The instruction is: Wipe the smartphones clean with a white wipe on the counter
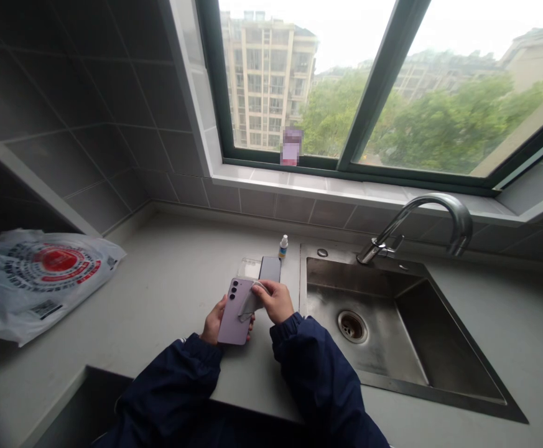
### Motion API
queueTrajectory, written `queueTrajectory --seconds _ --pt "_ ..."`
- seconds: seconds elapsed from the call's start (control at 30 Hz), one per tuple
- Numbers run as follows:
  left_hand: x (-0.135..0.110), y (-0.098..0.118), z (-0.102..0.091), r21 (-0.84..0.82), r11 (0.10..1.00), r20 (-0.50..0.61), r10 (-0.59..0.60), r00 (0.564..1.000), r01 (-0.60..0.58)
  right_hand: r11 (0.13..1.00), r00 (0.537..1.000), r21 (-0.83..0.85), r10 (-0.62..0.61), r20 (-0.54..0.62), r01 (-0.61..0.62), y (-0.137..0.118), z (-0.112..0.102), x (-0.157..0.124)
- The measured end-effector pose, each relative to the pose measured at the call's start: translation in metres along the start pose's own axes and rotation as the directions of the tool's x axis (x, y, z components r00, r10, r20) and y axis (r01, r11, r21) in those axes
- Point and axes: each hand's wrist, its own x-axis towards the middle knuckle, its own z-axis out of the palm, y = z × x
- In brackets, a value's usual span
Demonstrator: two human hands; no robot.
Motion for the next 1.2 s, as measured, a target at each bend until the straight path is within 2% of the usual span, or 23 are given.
queueTrajectory --seconds 0.1,0.17,0.23,0.3,0.37,0.43,0.53,0.7,0.8,1.0,1.1,1.2 --pt "-0.002 0.004 0.005 -0.044 0.986 -0.09 0.155 0.984 -0.159 0.992 0.984 -0.064 -0.113 -0.138 0.105 -0.001 0.01 -0.011" --pt "-0.003 0.006 0.007 -0.093 0.962 -0.157 0.24 0.958 -0.256 0.972 0.964 -0.12 -0.219 -0.152 0.202 -0.002 0.018 -0.018" --pt "-0.001 0.007 0.009 -0.155 0.939 -0.234 0.266 0.935 -0.306 0.907 0.927 -0.254 -0.366 -0.084 0.335 -0.002 0.029 -0.024" --pt "0.0 0.008 0.009 -0.2 0.916 -0.306 0.278 0.91 -0.347 0.777 0.874 -0.429 -0.482 0.064 0.46 -0.004 0.041 -0.03" --pt "0.002 0.009 0.009 -0.21 0.893 -0.352 0.31 0.883 -0.398 0.67 0.846 -0.528 -0.488 0.215 0.521 -0.006 0.053 -0.039" --pt "0.002 0.011 0.009 -0.211 0.883 -0.367 0.326 0.871 -0.419 0.62 0.836 -0.567 -0.458 0.301 0.543 -0.007 0.062 -0.049" --pt "-0.001 0.014 0.007 -0.213 0.895 -0.35 0.304 0.886 -0.391 0.576 0.813 -0.576 -0.448 0.371 0.58 -0.002 0.069 -0.068" --pt "-0.005 0.015 0.009 -0.204 0.913 -0.251 0.301 0.92 -0.354 0.451 0.729 -0.58 -0.512 0.454 0.678 0.026 0.069 -0.085" --pt "-0.004 0.013 0.012 -0.204 0.914 -0.234 0.301 0.925 -0.349 0.427 0.737 -0.612 -0.505 0.45 0.666 0.036 0.068 -0.082" --pt "0.0 0.007 0.014 -0.195 0.892 -0.367 0.319 0.874 -0.408 0.507 0.852 -0.685 -0.337 0.401 0.523 0.018 0.07 -0.067" --pt "0.003 0.003 0.011 -0.236 0.902 -0.363 0.264 0.894 -0.362 0.53 0.859 -0.677 -0.292 0.42 0.511 0.005 0.072 -0.058" --pt "0.005 -0.002 0.006 -0.271 0.897 -0.32 0.258 0.911 -0.349 0.548 0.841 -0.643 -0.276 0.465 0.535 -0.004 0.071 -0.045"
